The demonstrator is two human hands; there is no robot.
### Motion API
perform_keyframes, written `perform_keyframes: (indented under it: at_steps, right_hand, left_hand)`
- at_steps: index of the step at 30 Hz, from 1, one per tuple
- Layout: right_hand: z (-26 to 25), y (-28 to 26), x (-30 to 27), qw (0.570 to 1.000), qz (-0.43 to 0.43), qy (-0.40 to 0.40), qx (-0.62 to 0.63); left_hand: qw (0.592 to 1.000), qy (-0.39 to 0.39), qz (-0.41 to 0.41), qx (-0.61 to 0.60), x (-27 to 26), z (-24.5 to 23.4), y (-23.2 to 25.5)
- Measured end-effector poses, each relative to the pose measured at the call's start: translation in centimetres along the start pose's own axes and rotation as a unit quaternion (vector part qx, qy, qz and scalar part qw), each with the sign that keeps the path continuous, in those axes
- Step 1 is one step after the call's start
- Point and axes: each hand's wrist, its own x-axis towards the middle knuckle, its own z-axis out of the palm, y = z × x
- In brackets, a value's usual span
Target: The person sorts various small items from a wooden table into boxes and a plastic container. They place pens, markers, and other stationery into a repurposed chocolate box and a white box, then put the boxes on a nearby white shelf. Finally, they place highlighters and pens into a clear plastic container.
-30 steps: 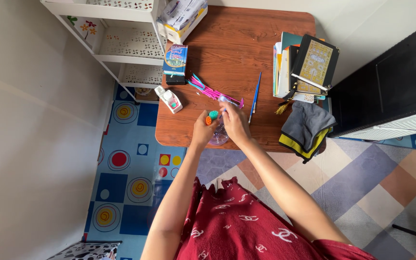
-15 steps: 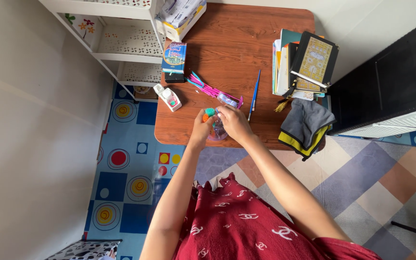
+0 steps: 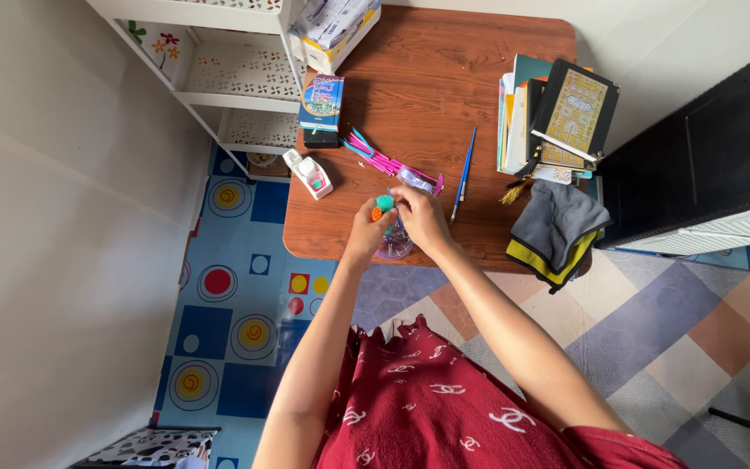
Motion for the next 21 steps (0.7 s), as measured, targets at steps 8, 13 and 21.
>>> perform_keyframes:
  at_steps: [8, 13, 21]
  right_hand:
    - [-2.1, 6.6, -0.2, 0.979, 0.183, 0.09, -0.001]
    - [-1.7, 16.3, -2.1, 0.904, 0.4, 0.039, -0.145]
    - [-2.3, 15.0, -2.2, 0.869, 0.428, -0.065, -0.241]
  left_hand:
    - [1.0, -0.003, 0.005, -0.023, 0.7, -0.8, -2.1]
    - [1.0, -0.011, 0.021, -0.019, 0.1, -0.8, -1.0]
    - [0.999, -0.012, -0.001, -0.042, -0.3, -0.8, -0.5]
